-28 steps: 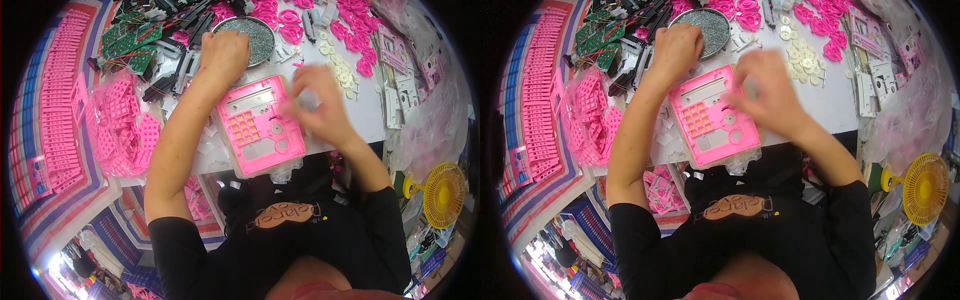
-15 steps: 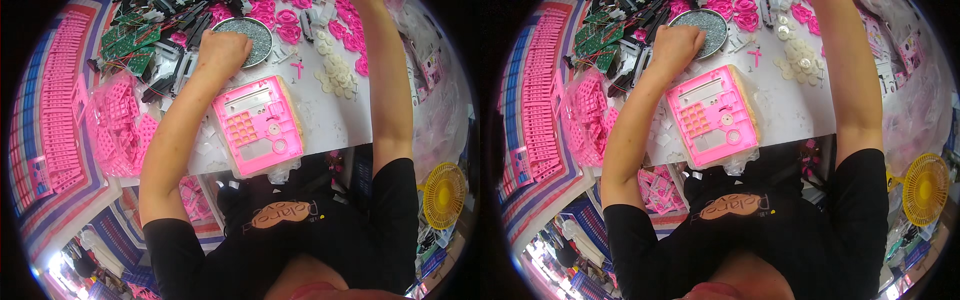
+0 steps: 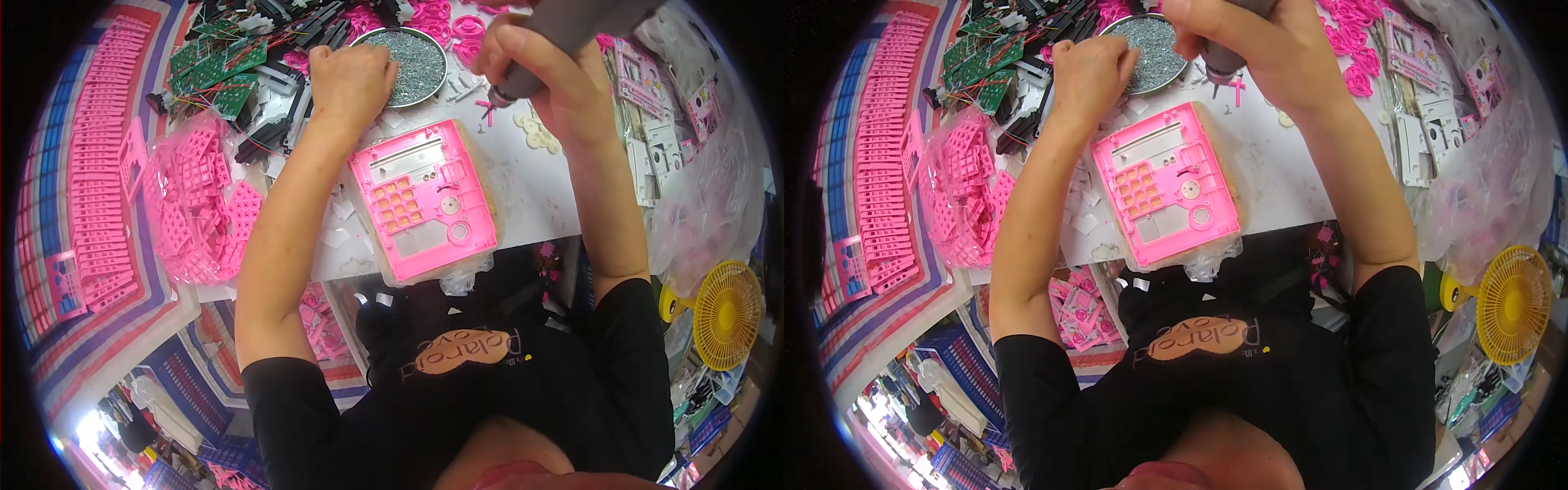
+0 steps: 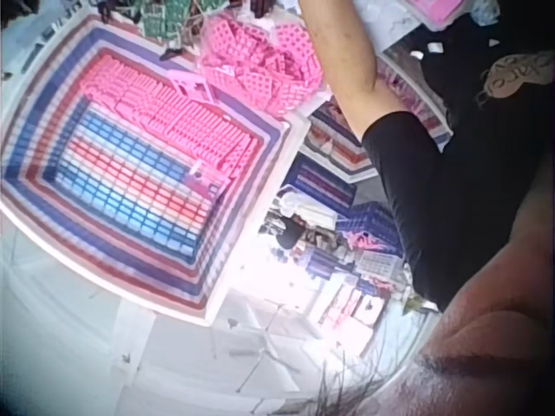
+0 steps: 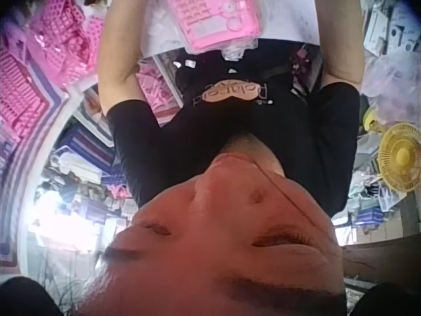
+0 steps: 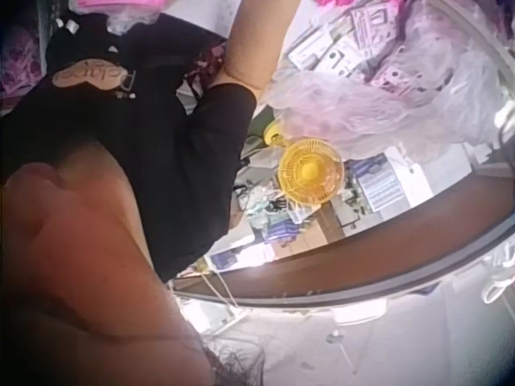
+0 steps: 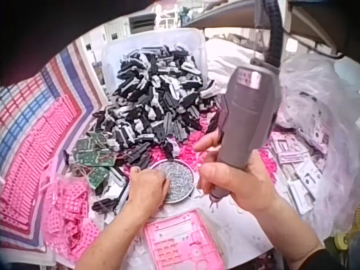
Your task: Assembling internal components and external parts of a toy calculator using a glue gun.
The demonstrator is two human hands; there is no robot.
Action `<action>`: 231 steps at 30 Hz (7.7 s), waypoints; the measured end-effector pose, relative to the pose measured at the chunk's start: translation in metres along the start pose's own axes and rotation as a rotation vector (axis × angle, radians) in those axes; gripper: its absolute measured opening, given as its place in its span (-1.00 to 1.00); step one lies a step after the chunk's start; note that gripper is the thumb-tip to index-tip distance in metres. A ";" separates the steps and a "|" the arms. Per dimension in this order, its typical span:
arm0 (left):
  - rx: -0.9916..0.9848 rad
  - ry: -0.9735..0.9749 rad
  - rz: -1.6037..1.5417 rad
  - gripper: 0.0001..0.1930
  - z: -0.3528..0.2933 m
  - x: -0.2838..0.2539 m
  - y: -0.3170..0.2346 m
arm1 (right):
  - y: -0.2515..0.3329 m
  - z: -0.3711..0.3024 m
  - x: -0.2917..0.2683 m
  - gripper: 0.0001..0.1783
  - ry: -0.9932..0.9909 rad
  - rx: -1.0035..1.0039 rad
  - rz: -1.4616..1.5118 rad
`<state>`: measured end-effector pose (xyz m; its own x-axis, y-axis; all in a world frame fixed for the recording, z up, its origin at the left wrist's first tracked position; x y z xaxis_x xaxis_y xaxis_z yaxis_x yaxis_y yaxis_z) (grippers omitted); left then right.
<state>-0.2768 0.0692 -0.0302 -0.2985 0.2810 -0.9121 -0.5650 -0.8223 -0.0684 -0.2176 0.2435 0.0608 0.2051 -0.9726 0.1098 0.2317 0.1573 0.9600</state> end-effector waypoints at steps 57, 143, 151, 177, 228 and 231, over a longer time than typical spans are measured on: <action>0.207 0.036 -0.271 -0.85 -0.148 -0.066 -0.122 | -0.049 -0.100 0.064 -0.74 0.443 -0.117 -0.149; -0.525 0.053 0.260 -0.73 -0.037 -0.147 0.165 | -0.058 -0.127 0.116 -0.02 0.859 -0.270 -1.049; -0.756 -0.386 -1.611 -0.66 -0.105 -0.173 0.120 | -0.021 -0.072 0.086 -0.65 0.485 -0.316 -0.490; -0.727 0.050 -1.778 -0.56 -0.136 -0.089 -0.046 | -0.083 -0.089 0.150 -0.65 0.693 0.515 1.233; -0.412 -0.240 -2.244 -0.83 -0.182 -0.088 -0.033 | -0.065 -0.086 0.118 -0.65 0.393 0.249 0.126; -0.524 -0.391 -2.240 -0.85 -0.189 -0.086 -0.015 | -0.057 -0.086 0.109 -0.64 0.215 0.456 0.383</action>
<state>-0.0969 -0.0364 -0.0273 0.1632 0.5885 0.7919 0.0529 0.7963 -0.6026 -0.1265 0.1430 -0.0041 0.3911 -0.7981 0.4583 -0.3150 0.3519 0.8815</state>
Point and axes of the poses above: each hand's wrist, its own z-axis towards the middle knuckle, its own x-axis out of the palm, y = z × x, the point moved 7 cm from there along z, towards the middle knuckle
